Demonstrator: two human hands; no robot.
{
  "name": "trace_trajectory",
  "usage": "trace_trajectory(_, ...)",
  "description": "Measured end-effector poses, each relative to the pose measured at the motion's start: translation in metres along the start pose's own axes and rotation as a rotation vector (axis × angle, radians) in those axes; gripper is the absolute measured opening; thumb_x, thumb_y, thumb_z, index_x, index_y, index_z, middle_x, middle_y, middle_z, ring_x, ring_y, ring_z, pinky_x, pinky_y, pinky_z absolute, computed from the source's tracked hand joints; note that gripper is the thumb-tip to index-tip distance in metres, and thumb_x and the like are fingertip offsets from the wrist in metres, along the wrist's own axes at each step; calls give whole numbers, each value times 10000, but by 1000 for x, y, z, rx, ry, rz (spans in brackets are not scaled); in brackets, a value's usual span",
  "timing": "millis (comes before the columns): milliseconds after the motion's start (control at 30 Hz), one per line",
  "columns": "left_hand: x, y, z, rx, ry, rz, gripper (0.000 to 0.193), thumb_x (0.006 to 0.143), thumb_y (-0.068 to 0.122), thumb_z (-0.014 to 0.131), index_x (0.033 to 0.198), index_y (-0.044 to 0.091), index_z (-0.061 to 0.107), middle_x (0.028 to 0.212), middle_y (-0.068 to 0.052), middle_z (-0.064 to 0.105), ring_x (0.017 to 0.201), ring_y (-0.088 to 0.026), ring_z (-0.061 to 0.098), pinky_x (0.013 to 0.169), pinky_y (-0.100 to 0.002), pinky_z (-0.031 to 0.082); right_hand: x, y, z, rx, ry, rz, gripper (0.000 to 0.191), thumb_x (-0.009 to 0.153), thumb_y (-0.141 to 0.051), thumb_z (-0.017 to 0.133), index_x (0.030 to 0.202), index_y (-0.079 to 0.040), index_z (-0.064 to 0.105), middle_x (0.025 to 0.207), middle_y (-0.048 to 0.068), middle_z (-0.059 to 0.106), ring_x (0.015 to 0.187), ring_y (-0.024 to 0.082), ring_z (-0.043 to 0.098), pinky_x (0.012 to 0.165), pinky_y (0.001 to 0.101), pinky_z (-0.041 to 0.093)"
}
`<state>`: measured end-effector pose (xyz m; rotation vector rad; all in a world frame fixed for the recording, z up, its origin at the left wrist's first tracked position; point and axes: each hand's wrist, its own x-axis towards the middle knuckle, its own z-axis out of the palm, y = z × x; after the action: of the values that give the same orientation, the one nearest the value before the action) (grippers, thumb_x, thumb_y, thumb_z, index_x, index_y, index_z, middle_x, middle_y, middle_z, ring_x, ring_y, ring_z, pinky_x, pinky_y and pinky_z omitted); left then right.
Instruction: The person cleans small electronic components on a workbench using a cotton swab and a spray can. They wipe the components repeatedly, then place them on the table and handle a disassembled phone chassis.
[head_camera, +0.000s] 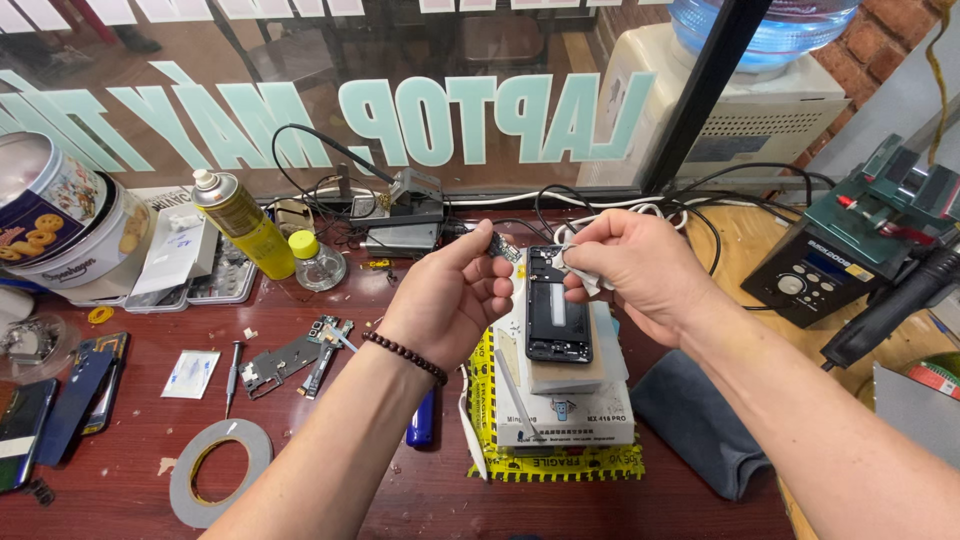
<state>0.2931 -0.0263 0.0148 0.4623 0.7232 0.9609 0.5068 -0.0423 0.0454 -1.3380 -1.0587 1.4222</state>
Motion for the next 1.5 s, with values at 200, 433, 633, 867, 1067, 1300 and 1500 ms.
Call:
trace_trajectory(200,1,-3,5,-134,74,-88,203,939,285,644,940,90,586,796,-88,704,673,-193,650,637,-321,551,-4,2,-4,55,-11,36,123,862,-22,687,965,-16,620,860,90,679,704,180,683,633,342,598)
trace_trajectory(433,-3,-6,10,-182,-28,-81,247,898,201,638,1061,21,587,889,-122,724,737,-201,690,703,-331,604,-8,3,-6,120,-51,17,167,921,-103,654,1079,-50,674,885,45,687,724,129,664,640,299,567)
trace_trajectory(633,-6,-15,12,-78,-105,14,352,839,-74,668,1153,69,599,965,-103,712,808,-183,707,749,-299,609,-12,7,-5,126,-66,-34,181,942,-132,657,1102,-52,689,921,24,704,759,114,662,649,289,553)
trace_trajectory(867,-2,-27,18,156,-95,175,368,800,-104,693,1144,-1,613,918,-112,714,764,-210,714,695,-326,608,-11,8,0,54,-43,-142,167,960,-127,652,1093,-32,690,952,37,729,809,97,682,668,269,565)
trace_trajectory(1067,-1,-27,23,264,-92,185,313,842,-48,716,1141,-45,624,897,-122,737,746,-203,721,684,-325,614,-10,11,5,-36,-2,-238,171,913,-36,674,1069,31,688,903,64,729,764,103,686,656,249,564)
trace_trajectory(1300,-3,-27,25,208,-49,152,383,858,-25,686,1231,-16,594,900,-126,730,756,-209,731,691,-331,639,-8,10,4,176,-22,-127,157,917,-57,681,1065,-5,669,881,49,700,739,111,656,652,271,533)
trace_trajectory(1500,0,-28,22,237,-54,168,385,885,0,691,1261,-53,628,932,-144,744,773,-200,735,708,-323,642,-8,9,3,67,-28,-124,155,898,-64,689,1047,-22,684,864,32,701,727,97,649,635,263,518)
